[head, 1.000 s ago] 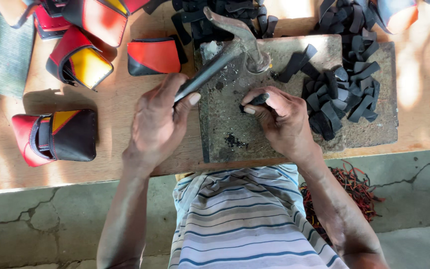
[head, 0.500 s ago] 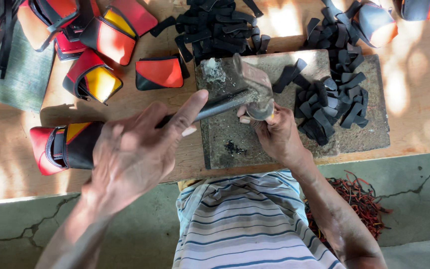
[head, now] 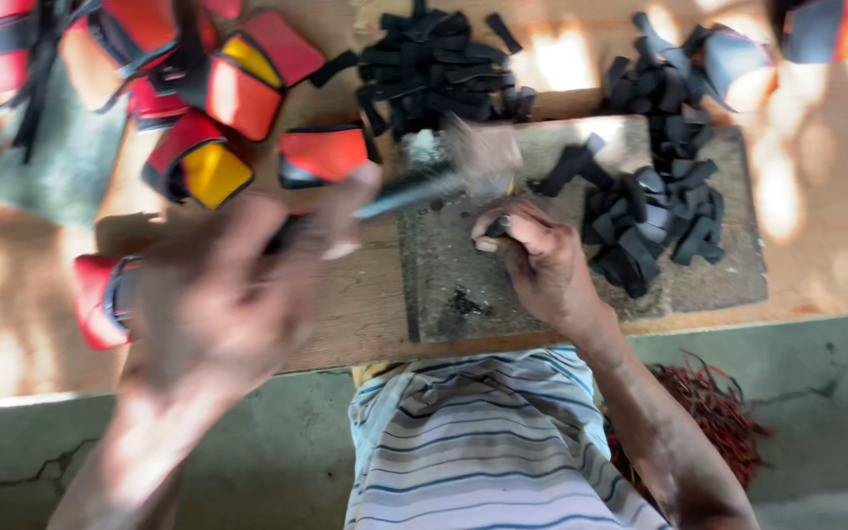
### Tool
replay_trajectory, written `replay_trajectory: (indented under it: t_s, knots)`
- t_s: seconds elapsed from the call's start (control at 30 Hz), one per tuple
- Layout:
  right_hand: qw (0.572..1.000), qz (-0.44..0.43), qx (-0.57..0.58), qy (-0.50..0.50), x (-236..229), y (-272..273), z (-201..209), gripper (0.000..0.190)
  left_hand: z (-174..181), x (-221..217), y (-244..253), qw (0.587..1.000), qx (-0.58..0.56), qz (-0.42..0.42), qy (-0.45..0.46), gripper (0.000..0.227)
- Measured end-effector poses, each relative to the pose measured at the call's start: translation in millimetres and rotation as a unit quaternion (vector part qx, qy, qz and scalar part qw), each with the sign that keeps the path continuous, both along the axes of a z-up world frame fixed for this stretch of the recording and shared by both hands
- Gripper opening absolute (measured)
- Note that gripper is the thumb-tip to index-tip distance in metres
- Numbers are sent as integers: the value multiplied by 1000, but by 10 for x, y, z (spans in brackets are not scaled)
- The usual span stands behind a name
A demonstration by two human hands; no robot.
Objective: The person repeatedly hammers small black rubber pieces on a wooden block using a hammer. They pick up each piece, position it, strike it, and place it aside. Colorful pouches and loose threads are visible nearby.
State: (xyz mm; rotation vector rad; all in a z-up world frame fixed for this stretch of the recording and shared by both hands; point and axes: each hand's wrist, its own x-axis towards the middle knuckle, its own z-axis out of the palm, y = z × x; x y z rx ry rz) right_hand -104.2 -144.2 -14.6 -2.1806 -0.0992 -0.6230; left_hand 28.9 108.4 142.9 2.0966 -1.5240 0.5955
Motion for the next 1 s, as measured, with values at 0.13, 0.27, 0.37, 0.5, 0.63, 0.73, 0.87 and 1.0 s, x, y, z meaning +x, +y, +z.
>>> replay_trajectory:
  t_s: [0.13,0.27,0.37,0.5,0.63,0.73,0.87,1.0]
  knots:
    - [1000,0,14,6,-9,28,-104,26,-129,22,282,992,-120,-43,-5,30]
    - [999,-17,-28,21,-58,-13,-91,41,-342,25,200,998,-21,-43,-40,39]
    - [992,81,24,-89,-21,43,-61,34,-389,49,124,999,28,-10,18,42]
    - [999,12,44,9,-14,65,97,21,-678,77,-305,970,-53,34,233,41]
    - [997,-11,65,29,-35,88,153,18,-1242,102,-678,949,-78,26,305,41]
    - [997,-22,64,27,-2,66,120,15,-1444,73,-788,960,-52,23,273,39]
    - [992,-55,111,18,-18,69,-38,6,-1417,-2,-823,986,-35,78,143,33]
    - [961,-72,266,-25,-174,29,-96,11,-1315,-102,-836,994,-46,31,96,33]
